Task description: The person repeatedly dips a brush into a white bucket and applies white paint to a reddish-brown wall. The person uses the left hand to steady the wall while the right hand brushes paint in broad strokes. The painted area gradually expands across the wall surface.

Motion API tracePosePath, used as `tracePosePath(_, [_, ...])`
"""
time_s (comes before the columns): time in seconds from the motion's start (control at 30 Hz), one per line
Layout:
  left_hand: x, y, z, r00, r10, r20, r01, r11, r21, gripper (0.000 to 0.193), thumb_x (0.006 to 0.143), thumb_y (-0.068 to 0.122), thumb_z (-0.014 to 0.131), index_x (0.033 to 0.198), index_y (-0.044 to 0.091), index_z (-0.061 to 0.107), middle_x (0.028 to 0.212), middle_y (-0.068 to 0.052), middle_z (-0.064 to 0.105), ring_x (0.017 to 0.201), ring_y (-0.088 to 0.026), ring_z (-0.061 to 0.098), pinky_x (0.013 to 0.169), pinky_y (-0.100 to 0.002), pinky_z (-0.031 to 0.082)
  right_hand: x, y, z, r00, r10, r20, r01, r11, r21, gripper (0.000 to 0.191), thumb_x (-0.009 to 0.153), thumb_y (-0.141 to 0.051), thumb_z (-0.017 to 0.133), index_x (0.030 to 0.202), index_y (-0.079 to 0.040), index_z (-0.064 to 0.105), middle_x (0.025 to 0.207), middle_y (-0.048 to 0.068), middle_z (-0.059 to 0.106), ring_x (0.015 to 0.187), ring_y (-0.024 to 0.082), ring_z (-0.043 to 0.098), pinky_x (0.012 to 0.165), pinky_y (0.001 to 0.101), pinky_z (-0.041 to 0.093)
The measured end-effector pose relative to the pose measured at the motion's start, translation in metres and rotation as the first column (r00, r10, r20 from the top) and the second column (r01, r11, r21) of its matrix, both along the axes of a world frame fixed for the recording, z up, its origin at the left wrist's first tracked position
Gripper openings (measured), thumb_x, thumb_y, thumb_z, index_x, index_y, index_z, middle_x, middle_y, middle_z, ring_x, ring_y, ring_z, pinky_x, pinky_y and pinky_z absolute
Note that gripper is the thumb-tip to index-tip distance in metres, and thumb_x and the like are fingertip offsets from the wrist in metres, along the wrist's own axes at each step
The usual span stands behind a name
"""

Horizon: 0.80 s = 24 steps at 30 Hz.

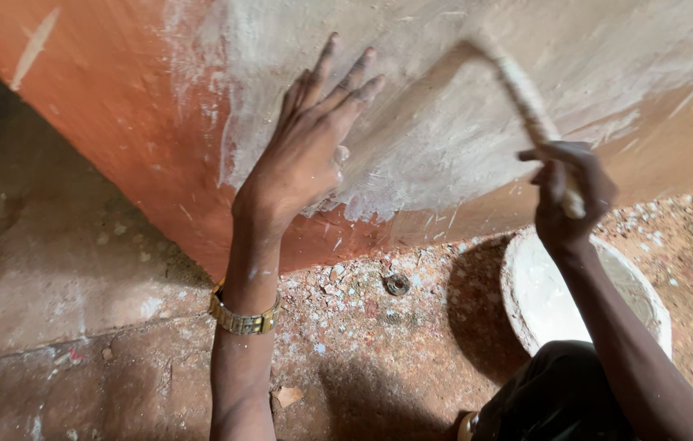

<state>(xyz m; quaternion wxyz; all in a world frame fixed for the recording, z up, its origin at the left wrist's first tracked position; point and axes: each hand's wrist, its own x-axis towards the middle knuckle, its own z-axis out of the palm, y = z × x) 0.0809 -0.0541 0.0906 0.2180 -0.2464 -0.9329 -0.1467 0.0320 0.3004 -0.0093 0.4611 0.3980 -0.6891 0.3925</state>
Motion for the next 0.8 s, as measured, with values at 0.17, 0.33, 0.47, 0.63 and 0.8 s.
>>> tracePosePath(0.17, [0.014, -0.007, 0.007, 0.999, -0.04, -0.021, 0.041, 0.997, 0.068, 0.098, 0.081, -0.014, 0.067, 0.164, 0.018, 0.027, 0.174, 0.005, 0.007, 0.162, -0.023, -0.004, 0.136, -0.049, 0.009, 0.0, -0.034, -0.01, 0.998, -0.003, -0.057, -0.006, 0.988, -0.152, 0.023, 0.115, -0.017, 0.046, 0.118, -0.002, 0.063, 0.098, 0.015, 0.074, 0.074, 0.015, 0.064, 0.069, 0.0297, 0.052])
tracePosePath(0.33, [0.037, -0.01, 0.013, 0.973, 0.207, -0.103, -0.214, 0.975, -0.061, 0.108, 0.077, -0.03, 0.05, 0.168, 0.019, 0.015, 0.173, -0.001, -0.002, 0.16, -0.023, -0.001, 0.129, -0.05, 0.011, 0.006, -0.098, -0.04, 0.983, 0.137, 0.123, -0.161, 0.965, 0.208, 0.027, 0.096, -0.004, 0.074, 0.12, -0.011, 0.062, 0.111, 0.007, 0.07, 0.09, 0.02, 0.069, 0.078, 0.0305, 0.064])
tracePosePath(0.47, [0.052, -0.005, 0.017, 0.981, 0.137, -0.139, -0.137, 0.991, 0.008, 0.097, 0.083, -0.011, 0.06, 0.165, 0.014, 0.014, 0.172, -0.003, -0.001, 0.161, -0.025, 0.001, 0.128, -0.053, 0.012, 0.015, -0.13, -0.057, 0.966, 0.228, 0.125, -0.26, 0.822, 0.507, 0.038, 0.089, -0.003, 0.081, 0.124, -0.009, 0.066, 0.108, 0.01, 0.073, 0.089, 0.02, 0.071, 0.07, 0.0298, 0.064])
tracePosePath(0.63, [0.055, -0.004, 0.026, 0.986, 0.136, -0.094, -0.136, 0.991, 0.005, 0.104, 0.074, -0.028, 0.045, 0.164, 0.016, 0.017, 0.171, -0.003, -0.001, 0.159, -0.025, 0.001, 0.125, -0.051, 0.009, 0.011, -0.12, -0.04, 0.971, 0.218, 0.098, -0.237, 0.829, 0.507, 0.037, 0.082, -0.007, 0.08, 0.117, -0.007, 0.068, 0.102, 0.008, 0.075, 0.089, 0.02, 0.073, 0.069, 0.0291, 0.063])
tracePosePath(0.8, [0.045, -0.009, 0.02, 0.992, 0.114, -0.053, -0.114, 0.993, -0.006, 0.102, 0.076, -0.026, 0.047, 0.164, 0.016, 0.016, 0.171, -0.003, -0.004, 0.159, -0.025, 0.001, 0.126, -0.05, 0.009, -0.001, -0.068, -0.004, 0.99, 0.133, 0.037, -0.138, 0.974, 0.179, 0.014, 0.102, -0.002, 0.066, 0.115, -0.004, 0.068, 0.098, 0.012, 0.076, 0.073, 0.011, 0.068, 0.057, 0.0235, 0.058])
